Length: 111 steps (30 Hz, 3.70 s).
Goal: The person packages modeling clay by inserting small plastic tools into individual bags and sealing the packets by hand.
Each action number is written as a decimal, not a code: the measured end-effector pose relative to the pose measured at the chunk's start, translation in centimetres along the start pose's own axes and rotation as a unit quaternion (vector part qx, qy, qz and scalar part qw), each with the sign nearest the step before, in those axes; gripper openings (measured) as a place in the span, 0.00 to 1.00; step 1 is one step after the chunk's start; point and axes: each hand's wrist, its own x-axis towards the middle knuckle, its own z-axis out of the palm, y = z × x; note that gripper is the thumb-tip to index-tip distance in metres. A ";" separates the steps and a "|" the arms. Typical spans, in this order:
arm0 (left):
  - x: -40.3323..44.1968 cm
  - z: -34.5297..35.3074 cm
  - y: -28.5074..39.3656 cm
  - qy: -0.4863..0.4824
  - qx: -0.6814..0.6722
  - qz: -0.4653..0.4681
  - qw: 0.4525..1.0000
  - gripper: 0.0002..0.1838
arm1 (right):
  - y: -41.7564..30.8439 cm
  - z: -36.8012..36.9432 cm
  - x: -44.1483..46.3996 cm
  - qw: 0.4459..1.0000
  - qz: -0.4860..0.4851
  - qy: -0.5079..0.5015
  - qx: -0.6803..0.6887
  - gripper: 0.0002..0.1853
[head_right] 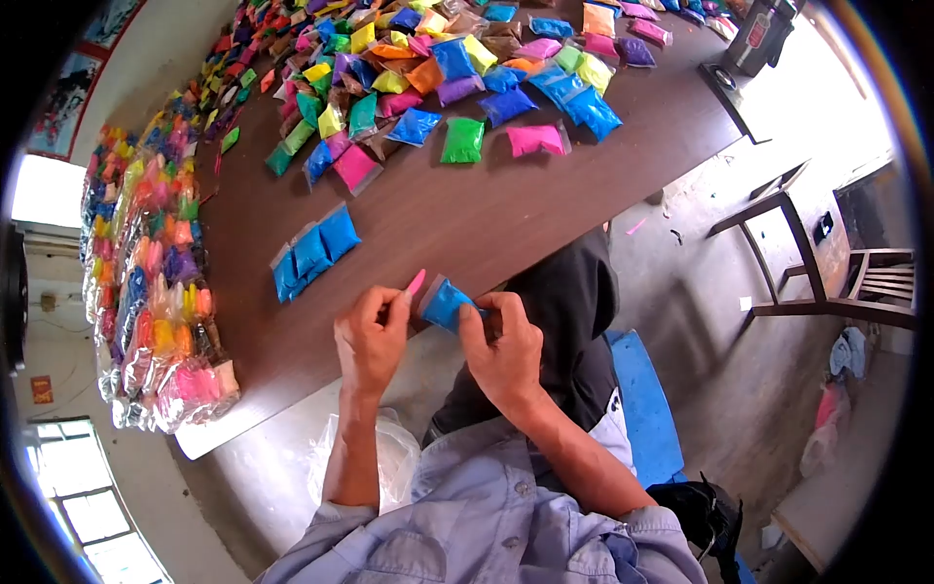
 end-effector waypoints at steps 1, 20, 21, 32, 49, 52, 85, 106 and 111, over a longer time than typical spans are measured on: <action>0.2 -0.3 -0.2 0.027 -0.007 0.026 0.999 0.06 | -0.2 -0.1 0.1 1.000 -0.007 0.000 0.000 0.10; -2.1 -0.3 2.7 0.026 -0.064 0.058 0.996 0.06 | 0.9 0.5 -0.6 0.998 0.015 -0.011 0.052 0.10; -1.9 0.0 3.0 0.009 -0.039 0.071 0.997 0.06 | 0.8 0.5 -0.7 0.999 0.014 -0.012 0.050 0.10; -0.4 -2.2 -0.6 0.030 0.016 0.025 0.999 0.05 | 0.7 0.1 -0.6 0.998 0.024 0.005 0.056 0.11; -4.0 -8.2 -11.6 0.221 0.088 -0.122 0.964 0.04 | -5.1 7.1 8.5 0.983 0.065 -0.154 0.082 0.12; -3.8 -8.4 -11.2 0.227 0.078 -0.098 0.966 0.03 | -5.9 10.0 9.6 0.981 0.067 -0.182 0.020 0.15; -4.0 -8.4 -11.1 0.212 0.033 -0.146 0.966 0.04 | -4.0 5.9 6.7 0.976 -0.150 -0.149 -0.057 0.05; -3.6 -7.3 -10.4 0.187 0.159 -0.048 0.968 0.06 | -2.6 4.8 6.2 0.942 -0.299 -0.143 -0.057 0.08; -3.8 -7.2 -10.5 0.180 0.162 -0.090 0.966 0.06 | -3.0 4.3 6.3 0.951 -0.254 -0.171 -0.030 0.09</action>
